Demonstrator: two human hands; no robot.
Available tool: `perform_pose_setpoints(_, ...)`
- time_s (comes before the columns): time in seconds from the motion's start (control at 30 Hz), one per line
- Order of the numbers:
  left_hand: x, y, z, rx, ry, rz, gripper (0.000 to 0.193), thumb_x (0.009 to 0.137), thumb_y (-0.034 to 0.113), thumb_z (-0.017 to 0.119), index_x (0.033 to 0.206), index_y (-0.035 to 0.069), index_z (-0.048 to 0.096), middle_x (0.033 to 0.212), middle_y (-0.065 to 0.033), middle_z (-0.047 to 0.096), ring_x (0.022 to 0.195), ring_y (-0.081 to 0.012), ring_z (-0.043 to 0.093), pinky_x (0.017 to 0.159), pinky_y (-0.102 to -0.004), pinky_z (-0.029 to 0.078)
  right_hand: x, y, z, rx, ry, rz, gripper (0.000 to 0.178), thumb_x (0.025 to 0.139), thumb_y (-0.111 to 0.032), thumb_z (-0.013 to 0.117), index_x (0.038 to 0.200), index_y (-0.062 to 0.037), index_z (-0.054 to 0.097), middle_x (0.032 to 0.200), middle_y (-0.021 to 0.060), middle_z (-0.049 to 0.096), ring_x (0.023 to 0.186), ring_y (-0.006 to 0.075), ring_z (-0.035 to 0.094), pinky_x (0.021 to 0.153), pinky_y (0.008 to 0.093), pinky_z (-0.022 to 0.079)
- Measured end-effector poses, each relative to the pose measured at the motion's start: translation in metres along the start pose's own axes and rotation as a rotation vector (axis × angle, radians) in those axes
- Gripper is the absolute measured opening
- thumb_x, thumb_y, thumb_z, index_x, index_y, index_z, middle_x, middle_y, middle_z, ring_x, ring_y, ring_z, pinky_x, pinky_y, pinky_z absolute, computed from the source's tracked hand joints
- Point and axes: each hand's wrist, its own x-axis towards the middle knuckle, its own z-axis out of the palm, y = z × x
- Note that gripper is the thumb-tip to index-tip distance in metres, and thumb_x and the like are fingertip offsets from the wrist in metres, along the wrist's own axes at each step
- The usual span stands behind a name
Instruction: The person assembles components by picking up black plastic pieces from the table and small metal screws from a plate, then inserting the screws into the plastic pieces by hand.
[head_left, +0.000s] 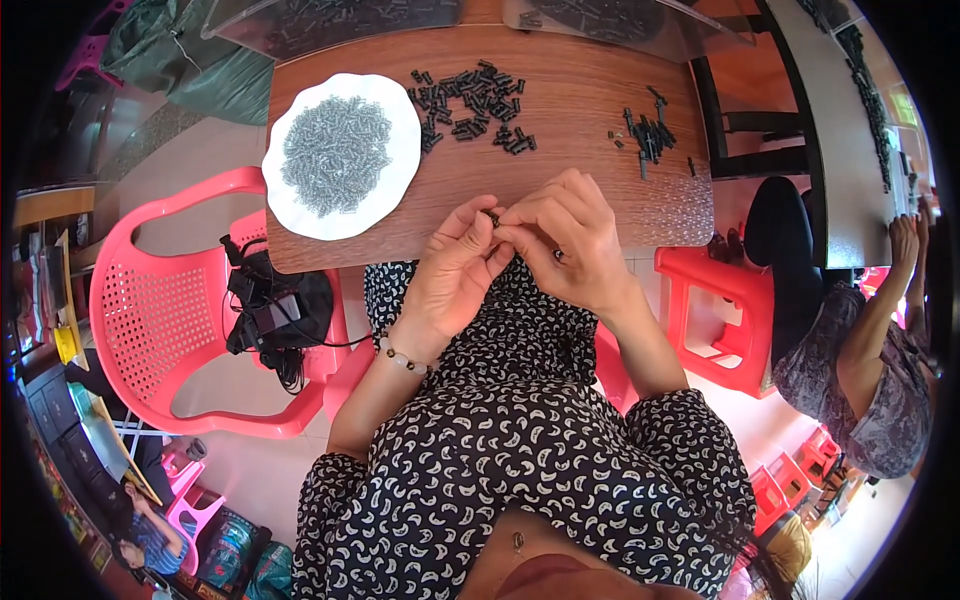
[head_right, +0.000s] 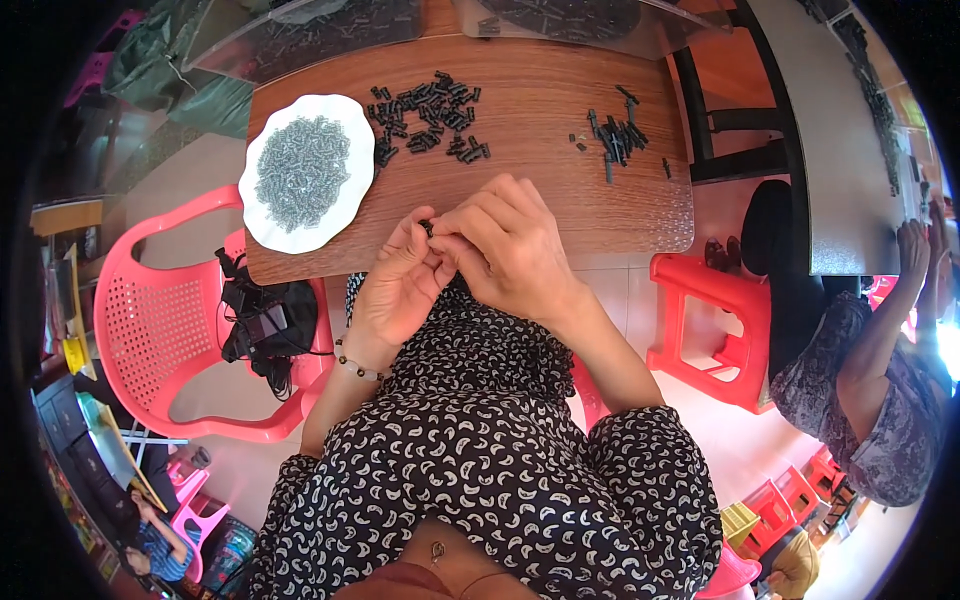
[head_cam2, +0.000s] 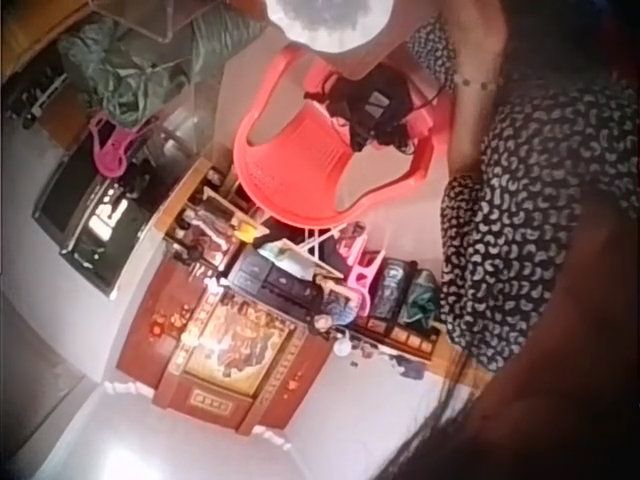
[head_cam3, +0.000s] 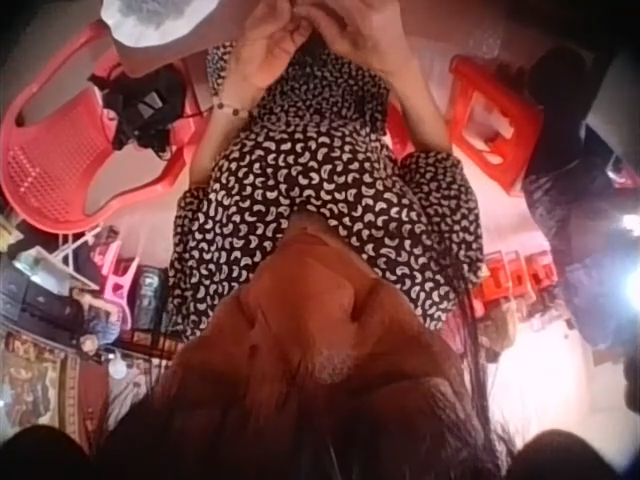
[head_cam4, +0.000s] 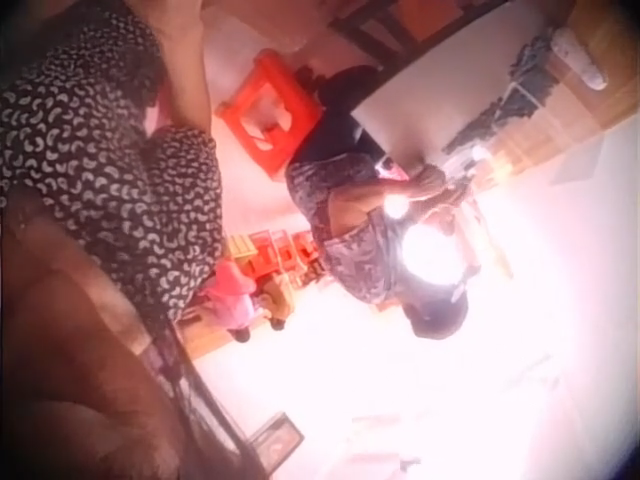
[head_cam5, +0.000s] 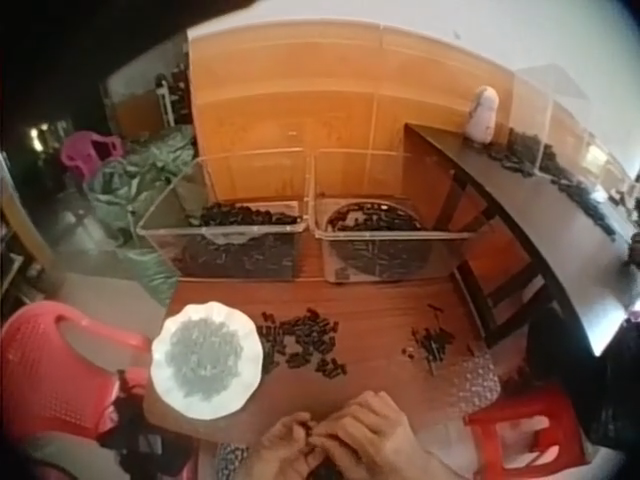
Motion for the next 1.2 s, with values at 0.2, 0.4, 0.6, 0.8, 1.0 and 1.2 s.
perform_pose_setpoints(0.2, -0.003, 0.001, -0.003, 0.018, -0.032, -0.003, 0.027, 0.090, 0.019, 0.065, 0.115, 0.009, 0.060, 0.106, -0.0017, 0.063, 0.097, -0.0114, 0.059, 0.087, -0.0272, 0.049, 0.002, -0.005, -0.001, 0.070, 0.018, 0.047, 0.023, 0.067, -0.008, 0.076, 0.087, -0.0080, 0.065, 0.081, 0.0023, 0.061, 0.077, 0.0234, 0.055, 0.068, 0.0345, 0.043)
perform_pose_setpoints(0.4, -0.004, 0.000, -0.005, 0.020, -0.098, -0.023, 0.029, 0.090, 0.022, 0.065, 0.116, 0.009, 0.059, 0.109, -0.0021, 0.062, 0.099, -0.0120, 0.058, 0.087, -0.0275, 0.049, -0.001, -0.004, 0.000, 0.065, -0.023, 0.036, 0.026, 0.066, -0.006, 0.077, 0.090, -0.0075, 0.069, 0.088, 0.0038, 0.062, 0.082, 0.0239, 0.054, 0.071, 0.0339, 0.045)
perform_pose_setpoints(0.6, -0.006, -0.007, -0.009, -0.037, -0.070, -0.062, 0.033, 0.091, 0.025, 0.064, 0.118, 0.009, 0.059, 0.103, -0.0007, 0.063, 0.095, -0.0104, 0.059, 0.086, -0.0272, 0.049, -0.010, -0.002, 0.005, 0.098, 0.043, 0.077, 0.024, 0.065, -0.002, 0.075, 0.088, -0.0079, 0.070, 0.089, 0.0036, 0.063, 0.082, 0.0235, 0.054, 0.071, 0.0330, 0.046)
perform_pose_setpoints(0.8, -0.006, -0.010, -0.004, -0.039, -0.012, -0.134, 0.033, 0.091, 0.025, 0.064, 0.118, 0.007, 0.060, 0.096, -0.0004, 0.064, 0.088, -0.0100, 0.060, 0.084, -0.0267, 0.050, -0.020, 0.002, 0.008, 0.124, 0.121, 0.072, 0.024, 0.064, -0.001, 0.074, 0.087, -0.0077, 0.070, 0.090, 0.0036, 0.063, 0.081, 0.0228, 0.053, 0.070, 0.0316, 0.045)
perform_pose_setpoints(1.0, -0.005, -0.009, -0.002, 0.015, 0.008, -0.129, 0.030, 0.091, 0.024, 0.063, 0.114, 0.005, 0.063, 0.092, -0.0010, 0.065, 0.085, -0.0103, 0.060, 0.081, -0.0270, 0.051, -0.019, 0.002, 0.000, 0.003, 0.072, -0.031, 0.028, 0.064, -0.003, 0.075, 0.091, -0.0076, 0.070, 0.089, 0.0043, 0.062, 0.081, 0.0250, 0.054, 0.072, 0.0338, 0.047)
perform_pose_setpoints(1.2, -0.007, -0.007, -0.006, 0.027, 0.040, -0.123, 0.027, 0.092, 0.024, 0.063, 0.112, 0.006, 0.063, 0.094, -0.0015, 0.065, 0.082, -0.0104, 0.060, 0.079, -0.0266, 0.053, -0.010, 0.003, -0.009, 0.066, -0.051, 0.012, 0.024, 0.067, -0.002, 0.076, 0.090, -0.0066, 0.070, 0.089, 0.0053, 0.064, 0.081, 0.0250, 0.056, 0.071, 0.0339, 0.047)
